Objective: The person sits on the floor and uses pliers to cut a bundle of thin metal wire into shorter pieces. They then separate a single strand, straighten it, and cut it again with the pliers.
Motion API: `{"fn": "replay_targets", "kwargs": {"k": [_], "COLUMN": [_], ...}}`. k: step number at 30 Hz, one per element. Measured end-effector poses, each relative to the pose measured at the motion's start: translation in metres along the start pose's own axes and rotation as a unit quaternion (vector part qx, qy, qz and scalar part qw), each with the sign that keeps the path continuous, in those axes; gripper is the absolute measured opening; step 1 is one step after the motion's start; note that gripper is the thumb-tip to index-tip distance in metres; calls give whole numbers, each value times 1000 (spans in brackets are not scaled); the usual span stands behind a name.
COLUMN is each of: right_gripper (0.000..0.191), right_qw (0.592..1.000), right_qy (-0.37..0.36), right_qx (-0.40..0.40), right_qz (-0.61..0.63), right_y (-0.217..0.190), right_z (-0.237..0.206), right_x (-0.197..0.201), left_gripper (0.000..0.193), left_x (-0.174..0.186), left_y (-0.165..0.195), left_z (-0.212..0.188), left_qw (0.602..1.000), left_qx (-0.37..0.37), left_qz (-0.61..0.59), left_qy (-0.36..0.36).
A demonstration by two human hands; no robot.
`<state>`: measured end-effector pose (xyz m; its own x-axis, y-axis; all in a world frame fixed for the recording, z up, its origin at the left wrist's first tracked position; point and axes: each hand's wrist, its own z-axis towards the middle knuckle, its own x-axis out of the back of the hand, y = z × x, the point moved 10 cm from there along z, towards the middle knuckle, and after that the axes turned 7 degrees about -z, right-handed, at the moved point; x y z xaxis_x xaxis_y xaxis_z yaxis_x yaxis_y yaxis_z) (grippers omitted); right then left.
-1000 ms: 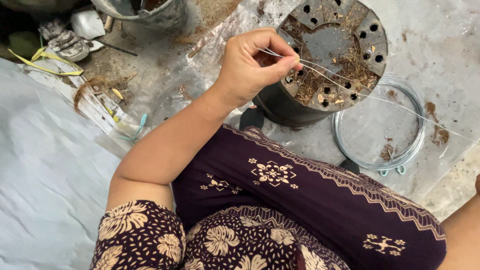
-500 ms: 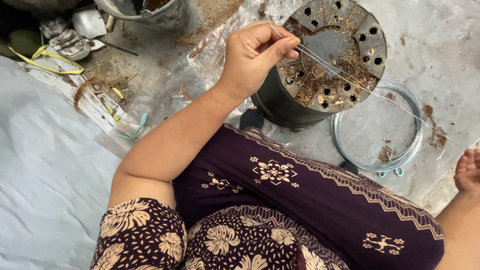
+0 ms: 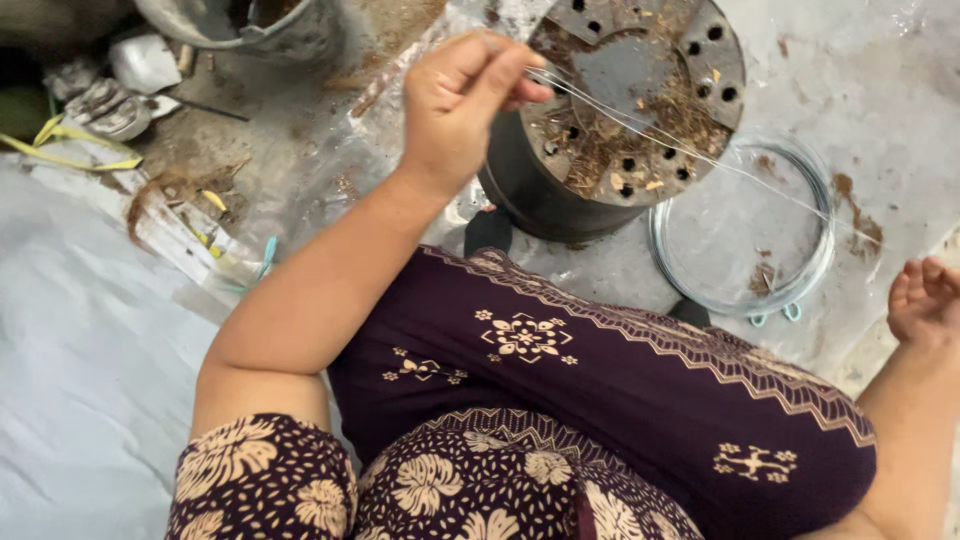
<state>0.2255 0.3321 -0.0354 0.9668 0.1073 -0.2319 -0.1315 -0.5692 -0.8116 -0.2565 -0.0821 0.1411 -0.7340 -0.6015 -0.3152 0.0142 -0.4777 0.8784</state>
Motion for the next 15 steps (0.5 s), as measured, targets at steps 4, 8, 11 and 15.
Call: {"fn": "replay_targets", "kwargs": {"k": [4,8,11,15], "right_gripper": [10,14,16,15], "right_qw": [995,971,940,900], "right_qy": [-60,-88,-99,-68], "right_qx": [61,220,323,408], "right_qz": [46,0,-45,-138], "right_y": [-18,-51,-70,-77], "right_z": [-10,-35,-67,-104], "right_x": [-13,-17,-30,-38], "left_gripper": [28,25,25,26], "left_x": [63,143,196,241], "left_y": [-38,-85,-128,-173], "left_z": [8,24,21,13], "left_qw": [994,973,947,926], "left_qx": [68,140,220,260], "left_qz": [-6,-85,-102,-99], "left_qy": [89,164,212,257]}}
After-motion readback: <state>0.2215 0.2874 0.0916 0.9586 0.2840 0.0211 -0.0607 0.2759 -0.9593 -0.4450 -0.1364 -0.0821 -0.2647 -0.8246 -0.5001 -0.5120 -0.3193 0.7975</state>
